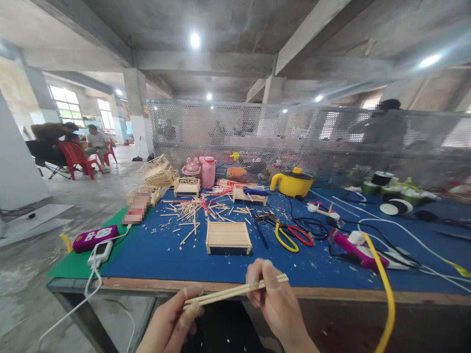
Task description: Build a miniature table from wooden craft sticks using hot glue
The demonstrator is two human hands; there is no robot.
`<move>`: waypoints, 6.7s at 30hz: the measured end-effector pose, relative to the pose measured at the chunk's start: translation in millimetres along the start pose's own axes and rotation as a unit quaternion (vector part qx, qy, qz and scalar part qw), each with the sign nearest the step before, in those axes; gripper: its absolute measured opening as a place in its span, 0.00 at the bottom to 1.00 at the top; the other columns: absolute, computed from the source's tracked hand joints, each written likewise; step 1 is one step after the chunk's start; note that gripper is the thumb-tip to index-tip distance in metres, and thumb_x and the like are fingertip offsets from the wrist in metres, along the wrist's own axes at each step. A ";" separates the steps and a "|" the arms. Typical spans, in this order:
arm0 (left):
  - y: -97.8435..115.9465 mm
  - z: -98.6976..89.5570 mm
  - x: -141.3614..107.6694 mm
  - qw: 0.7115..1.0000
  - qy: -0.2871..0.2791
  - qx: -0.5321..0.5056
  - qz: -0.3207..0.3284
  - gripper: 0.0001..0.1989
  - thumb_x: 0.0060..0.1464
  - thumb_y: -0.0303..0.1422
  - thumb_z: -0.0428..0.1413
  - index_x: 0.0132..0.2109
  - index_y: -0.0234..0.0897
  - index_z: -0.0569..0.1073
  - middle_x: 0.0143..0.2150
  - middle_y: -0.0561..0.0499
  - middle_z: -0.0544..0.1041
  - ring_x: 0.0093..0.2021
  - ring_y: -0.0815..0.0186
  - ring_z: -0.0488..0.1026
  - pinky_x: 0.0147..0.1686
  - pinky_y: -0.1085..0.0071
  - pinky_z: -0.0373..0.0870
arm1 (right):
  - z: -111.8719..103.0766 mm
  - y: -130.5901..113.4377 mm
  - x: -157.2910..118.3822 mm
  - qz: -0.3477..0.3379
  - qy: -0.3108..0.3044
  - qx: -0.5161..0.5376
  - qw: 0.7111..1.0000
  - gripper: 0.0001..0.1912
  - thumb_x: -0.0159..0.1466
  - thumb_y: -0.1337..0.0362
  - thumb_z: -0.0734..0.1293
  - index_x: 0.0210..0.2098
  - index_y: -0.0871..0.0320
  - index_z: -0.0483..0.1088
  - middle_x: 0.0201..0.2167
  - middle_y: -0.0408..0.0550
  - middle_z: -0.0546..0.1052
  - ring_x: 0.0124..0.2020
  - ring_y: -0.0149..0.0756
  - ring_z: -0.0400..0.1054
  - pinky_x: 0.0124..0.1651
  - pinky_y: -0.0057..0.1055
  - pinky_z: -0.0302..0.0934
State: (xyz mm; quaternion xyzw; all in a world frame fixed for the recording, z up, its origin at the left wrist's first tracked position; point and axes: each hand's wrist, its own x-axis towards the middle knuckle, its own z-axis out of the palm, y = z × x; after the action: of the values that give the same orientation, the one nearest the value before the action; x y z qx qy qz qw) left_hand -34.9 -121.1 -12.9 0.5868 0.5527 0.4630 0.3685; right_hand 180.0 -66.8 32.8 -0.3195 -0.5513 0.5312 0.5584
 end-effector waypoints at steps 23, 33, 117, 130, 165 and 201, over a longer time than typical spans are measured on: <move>24.5 -38.6 234.6 0.918 0.167 0.228 0.277 0.21 0.54 0.38 0.54 0.54 0.36 0.72 0.56 0.40 0.70 0.58 0.53 0.64 0.58 0.55 0.59 | -50.2 -14.2 192.1 -0.198 -0.010 -0.565 0.801 0.11 0.65 0.62 0.61 0.39 0.55 0.75 0.41 0.49 0.77 0.45 0.39 0.69 0.49 0.33 0.59; -5.9 5.7 101.0 0.982 0.143 0.049 0.113 0.21 0.51 0.41 0.58 0.51 0.38 0.73 0.38 0.48 0.76 0.38 0.63 0.74 0.40 0.67 0.71 | -93.6 23.9 63.3 -0.196 0.018 -0.466 0.862 0.11 0.65 0.62 0.59 0.40 0.54 0.74 0.32 0.46 0.74 0.36 0.37 0.70 0.42 0.32 0.63; 2.6 15.9 122.7 0.971 0.031 -0.235 0.017 0.31 0.36 0.44 0.66 0.48 0.33 0.74 0.30 0.52 0.77 0.34 0.66 0.75 0.41 0.66 0.70 | -98.4 22.5 63.7 -0.203 0.017 -0.486 0.850 0.09 0.64 0.62 0.61 0.37 0.53 0.73 0.36 0.46 0.78 0.39 0.39 0.72 0.44 0.34 0.64; 8.3 15.1 120.4 0.967 0.037 -0.253 0.000 0.31 0.35 0.43 0.67 0.47 0.34 0.74 0.30 0.54 0.76 0.33 0.68 0.73 0.41 0.68 0.69 | -100.6 23.3 66.4 -0.199 0.011 -0.484 0.852 0.08 0.64 0.62 0.61 0.37 0.54 0.72 0.35 0.47 0.77 0.40 0.39 0.71 0.45 0.35 0.62; -8.1 24.1 132.3 0.985 0.100 0.082 0.110 0.22 0.51 0.29 0.54 0.54 0.40 0.71 0.51 0.46 0.77 0.52 0.59 0.73 0.54 0.61 0.65 | -63.6 43.3 89.9 -0.117 0.077 -0.364 0.921 0.08 0.49 0.69 0.60 0.25 0.53 0.54 0.30 0.44 0.73 0.32 0.36 0.66 0.39 0.33 0.58; -2.7 16.2 128.4 0.960 0.261 -0.014 0.096 0.13 0.55 0.44 0.52 0.34 0.38 0.68 0.26 0.54 0.70 0.27 0.67 0.67 0.30 0.73 0.63 | -63.2 39.5 88.2 -0.115 0.137 -0.380 0.908 0.19 0.62 0.47 0.59 0.25 0.53 0.53 0.19 0.36 0.58 0.22 0.31 0.55 0.28 0.29 0.53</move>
State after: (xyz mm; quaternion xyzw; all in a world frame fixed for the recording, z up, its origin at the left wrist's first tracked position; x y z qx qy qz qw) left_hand -25.5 7.6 -2.8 0.4904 0.5640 0.6413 0.1734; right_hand 215.6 40.2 8.0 -0.5111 -0.6625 0.1647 0.5222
